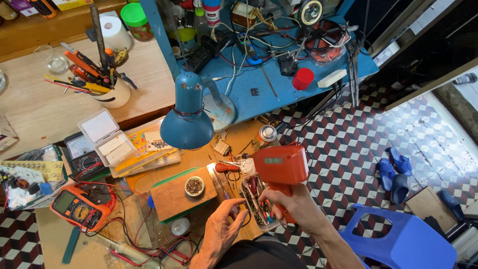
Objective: The person uses a soldering iron to heat and work on small electronic components in a small container on a wooden block. They repeatedly apply heat to the components, then set the tool down and open a green plastic container.
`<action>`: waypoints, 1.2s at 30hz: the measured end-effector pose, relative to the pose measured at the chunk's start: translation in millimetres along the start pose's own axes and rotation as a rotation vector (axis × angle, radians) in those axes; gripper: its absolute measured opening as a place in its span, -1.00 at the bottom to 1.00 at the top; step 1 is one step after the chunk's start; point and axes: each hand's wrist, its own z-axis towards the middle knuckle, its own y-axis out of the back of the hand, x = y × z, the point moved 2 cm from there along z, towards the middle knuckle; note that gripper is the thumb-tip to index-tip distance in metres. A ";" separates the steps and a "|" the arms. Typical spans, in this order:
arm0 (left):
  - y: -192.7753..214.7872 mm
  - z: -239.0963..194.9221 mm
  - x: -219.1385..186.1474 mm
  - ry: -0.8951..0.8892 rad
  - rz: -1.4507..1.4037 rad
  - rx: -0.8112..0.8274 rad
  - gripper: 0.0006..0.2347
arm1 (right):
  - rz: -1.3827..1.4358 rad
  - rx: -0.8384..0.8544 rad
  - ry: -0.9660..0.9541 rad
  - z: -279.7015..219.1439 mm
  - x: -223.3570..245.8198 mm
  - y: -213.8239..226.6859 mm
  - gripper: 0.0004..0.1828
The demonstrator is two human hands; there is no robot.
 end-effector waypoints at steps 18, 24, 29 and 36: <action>20.5 -28.8 25.5 0.351 -1.254 0.006 -0.42 | 0.196 0.564 -0.219 13.9 -33.0 -106.4 -0.64; 82.4 -50.6 32.4 0.550 -1.252 -0.495 -0.53 | -0.204 0.524 -0.207 10.7 -77.1 -103.6 -0.60; 126.4 -70.9 45.4 0.433 -0.849 -0.593 -0.56 | -0.325 -0.349 -0.166 18.9 -129.4 19.2 -0.66; 124.7 -82.2 61.9 0.484 -0.838 -0.616 -0.55 | -0.650 -0.265 -0.298 24.1 -187.3 61.2 -0.63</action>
